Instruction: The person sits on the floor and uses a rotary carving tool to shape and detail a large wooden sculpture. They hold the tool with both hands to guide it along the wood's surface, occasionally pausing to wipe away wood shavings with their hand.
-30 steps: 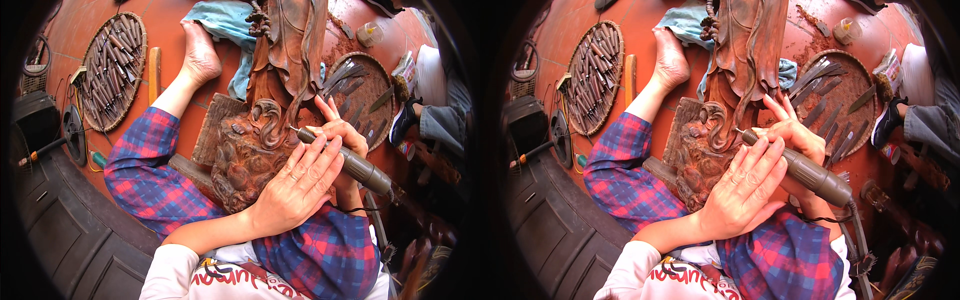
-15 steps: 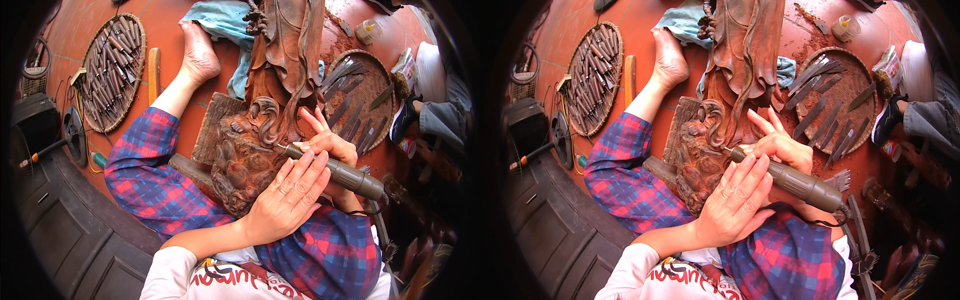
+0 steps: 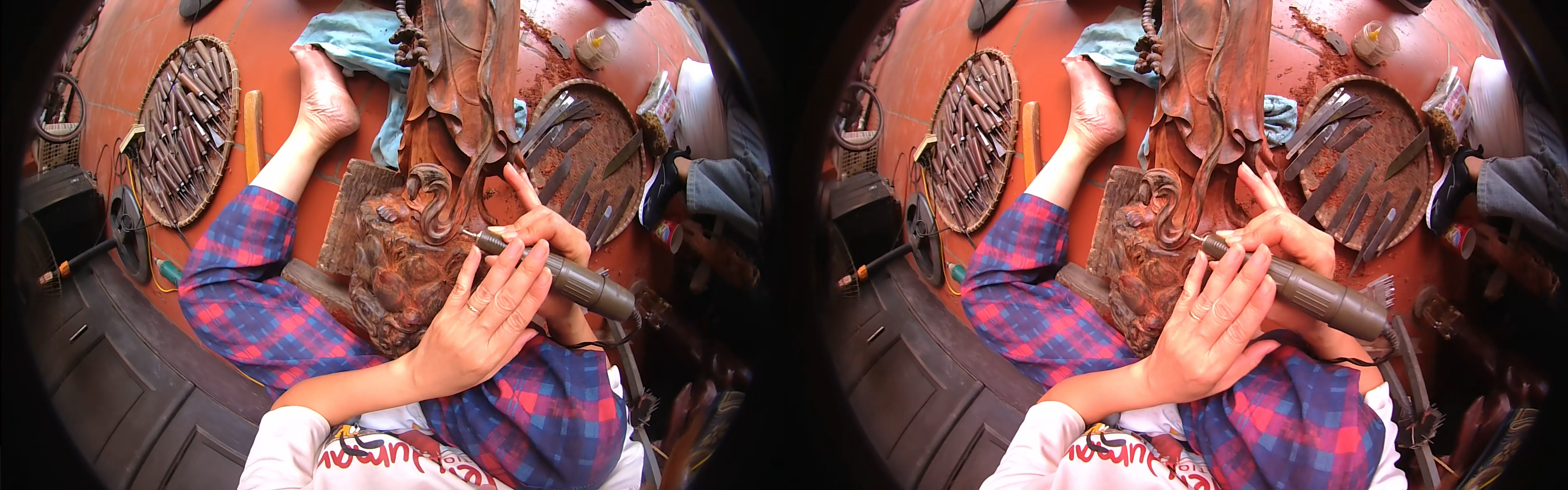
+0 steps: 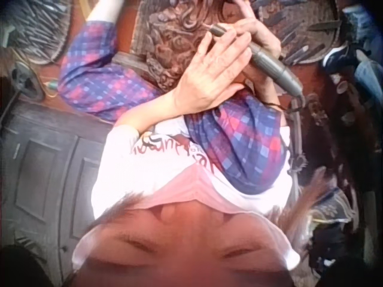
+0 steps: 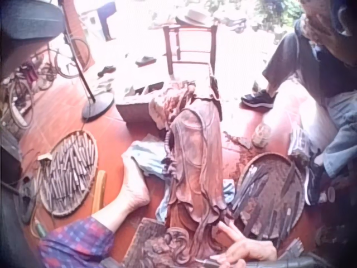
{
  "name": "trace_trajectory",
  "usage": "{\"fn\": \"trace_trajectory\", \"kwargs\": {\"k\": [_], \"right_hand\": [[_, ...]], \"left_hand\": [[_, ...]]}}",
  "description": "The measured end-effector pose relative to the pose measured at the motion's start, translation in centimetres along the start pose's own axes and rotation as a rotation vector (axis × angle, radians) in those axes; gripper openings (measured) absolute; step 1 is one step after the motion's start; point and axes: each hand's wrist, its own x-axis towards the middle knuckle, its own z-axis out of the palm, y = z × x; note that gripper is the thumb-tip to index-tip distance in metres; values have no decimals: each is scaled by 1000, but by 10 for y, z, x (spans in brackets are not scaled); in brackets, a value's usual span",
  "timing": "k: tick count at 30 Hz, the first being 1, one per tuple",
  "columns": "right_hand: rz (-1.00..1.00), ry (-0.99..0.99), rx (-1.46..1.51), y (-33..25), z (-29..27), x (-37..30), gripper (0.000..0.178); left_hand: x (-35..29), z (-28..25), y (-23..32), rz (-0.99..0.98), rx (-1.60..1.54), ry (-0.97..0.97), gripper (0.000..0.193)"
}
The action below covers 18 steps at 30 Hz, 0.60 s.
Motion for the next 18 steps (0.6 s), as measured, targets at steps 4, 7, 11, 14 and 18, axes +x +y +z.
{"fn": "trace_trajectory", "kwargs": {"k": [4,7,11,14,18], "right_hand": [[7,-76,-60,1,-1,-2,17],[-17,-84,-97,-1,2,1,16],[-11,-99,-120,-4,3,3,16],[12,-85,-90,-3,4,3,15],[16,-38,-72,1,1,1,15]], "left_hand": [[-8,1,1,-30,5,-11,76],[-12,0,1,-40,-5,1,76],[-13,-2,0,-49,-14,-1,76],[-12,-1,-3,-36,-18,8,76],[-6,4,-5,-15,-35,21,78]]}}
